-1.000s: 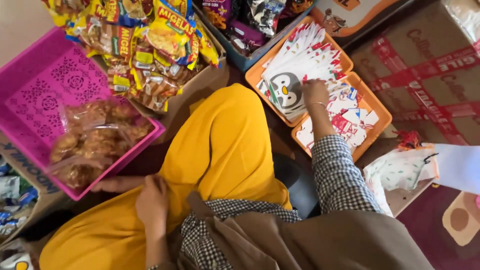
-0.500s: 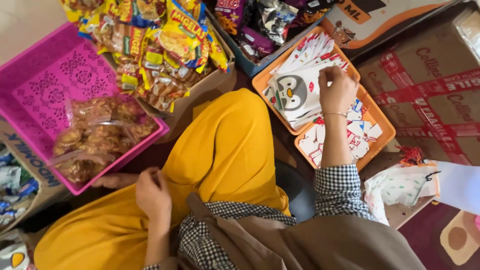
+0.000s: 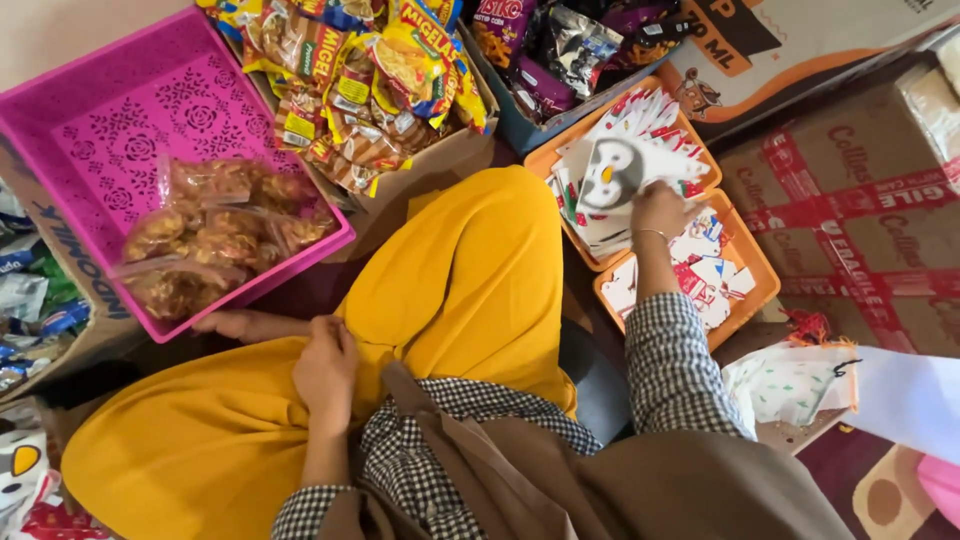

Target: The person is preparing gift bags by filling them with various snacks and candies and applying decorative stickers.

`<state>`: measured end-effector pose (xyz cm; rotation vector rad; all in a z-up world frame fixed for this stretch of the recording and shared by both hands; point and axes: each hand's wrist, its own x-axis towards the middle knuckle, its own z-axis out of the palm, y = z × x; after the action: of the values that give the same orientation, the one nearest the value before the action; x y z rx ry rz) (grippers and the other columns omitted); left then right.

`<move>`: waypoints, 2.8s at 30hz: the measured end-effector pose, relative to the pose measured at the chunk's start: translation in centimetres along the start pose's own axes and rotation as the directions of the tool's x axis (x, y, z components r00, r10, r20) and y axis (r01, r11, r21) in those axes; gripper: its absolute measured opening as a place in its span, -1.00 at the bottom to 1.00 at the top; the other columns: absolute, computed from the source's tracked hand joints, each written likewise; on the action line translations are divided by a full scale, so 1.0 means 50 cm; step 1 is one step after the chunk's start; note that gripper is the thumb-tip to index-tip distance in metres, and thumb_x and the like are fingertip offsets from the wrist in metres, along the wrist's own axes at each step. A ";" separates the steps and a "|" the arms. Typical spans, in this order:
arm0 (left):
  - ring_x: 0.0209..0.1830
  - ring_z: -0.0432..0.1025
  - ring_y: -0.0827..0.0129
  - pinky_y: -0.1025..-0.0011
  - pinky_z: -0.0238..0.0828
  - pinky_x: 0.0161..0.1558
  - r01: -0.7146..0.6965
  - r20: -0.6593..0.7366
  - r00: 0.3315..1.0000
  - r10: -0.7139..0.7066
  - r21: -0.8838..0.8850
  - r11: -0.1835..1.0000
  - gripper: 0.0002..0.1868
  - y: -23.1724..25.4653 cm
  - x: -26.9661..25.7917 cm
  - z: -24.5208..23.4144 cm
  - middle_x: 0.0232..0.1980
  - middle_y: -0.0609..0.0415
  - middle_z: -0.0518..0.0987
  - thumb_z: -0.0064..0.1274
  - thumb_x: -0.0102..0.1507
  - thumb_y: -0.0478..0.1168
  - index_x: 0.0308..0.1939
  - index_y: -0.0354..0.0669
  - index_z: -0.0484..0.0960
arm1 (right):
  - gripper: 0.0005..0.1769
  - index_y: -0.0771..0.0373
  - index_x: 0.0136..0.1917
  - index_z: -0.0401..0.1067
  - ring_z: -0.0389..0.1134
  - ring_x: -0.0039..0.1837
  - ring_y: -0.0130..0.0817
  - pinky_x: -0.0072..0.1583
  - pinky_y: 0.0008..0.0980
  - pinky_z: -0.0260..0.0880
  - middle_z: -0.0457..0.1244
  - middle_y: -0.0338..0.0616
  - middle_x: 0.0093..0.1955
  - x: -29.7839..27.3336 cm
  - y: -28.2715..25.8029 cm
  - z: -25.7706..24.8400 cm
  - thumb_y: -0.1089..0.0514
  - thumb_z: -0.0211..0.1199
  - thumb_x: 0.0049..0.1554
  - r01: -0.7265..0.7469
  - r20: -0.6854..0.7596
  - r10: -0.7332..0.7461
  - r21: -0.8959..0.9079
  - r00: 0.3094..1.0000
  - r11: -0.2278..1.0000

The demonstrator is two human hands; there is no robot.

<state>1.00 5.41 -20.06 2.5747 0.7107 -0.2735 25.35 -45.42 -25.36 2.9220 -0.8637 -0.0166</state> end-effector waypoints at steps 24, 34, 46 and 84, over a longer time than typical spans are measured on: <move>-0.52 0.43 0.43 0.47 0.45 -0.40 -0.351 -0.458 0.876 -0.152 -0.822 0.448 -0.74 0.071 -0.037 -0.257 -0.52 0.13 0.52 0.34 0.20 -0.10 -0.37 -0.11 0.58 | -0.51 0.16 0.03 0.60 0.40 -0.15 -0.44 0.00 -0.47 0.42 0.34 -0.26 -0.26 -0.692 -0.498 -0.404 0.17 0.68 -0.19 0.427 -0.170 -0.924 0.904 0.344 -0.007; -0.33 0.53 -0.17 0.03 0.45 -0.25 -0.047 -0.364 0.880 -0.306 -0.706 0.706 -0.82 -0.082 -0.077 -0.269 -0.35 -0.21 0.55 0.10 0.35 -0.19 -0.21 -0.22 0.48 | -0.90 0.20 -0.03 0.59 0.42 -0.13 -0.22 -0.02 -0.28 0.43 0.36 -0.01 -0.23 -0.752 -0.593 -0.360 0.29 0.34 0.15 0.491 -0.167 -0.913 0.870 0.372 0.041; -0.28 0.45 0.02 0.30 0.43 -0.15 -0.231 -0.478 0.851 -0.218 -0.713 0.662 -0.88 -0.228 0.053 -0.283 -0.26 0.00 0.40 0.07 0.21 -0.41 -0.22 -0.12 0.59 | -0.93 0.18 0.02 0.52 0.47 0.06 -0.04 0.14 -0.14 0.43 0.43 -0.08 -0.04 -0.697 -0.798 -0.298 0.28 0.24 0.27 0.664 -0.199 -0.978 0.740 0.059 -0.110; -0.47 0.45 0.43 0.45 0.41 -0.38 -0.312 -0.408 0.885 -0.222 -0.876 0.368 -0.83 -0.273 0.081 -0.258 -0.47 0.09 0.59 0.26 0.14 -0.27 -0.19 0.00 0.73 | -0.76 0.05 -0.05 0.45 0.36 -0.24 -0.37 0.19 -0.15 0.19 0.24 -0.25 0.00 -0.892 -0.773 -0.356 -0.03 0.33 0.03 0.898 -0.468 -0.766 -0.234 -0.440 -0.373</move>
<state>-1.85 23.70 -15.04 1.4654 0.6536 0.6704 9.50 12.62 -12.01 2.3616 2.1035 0.7172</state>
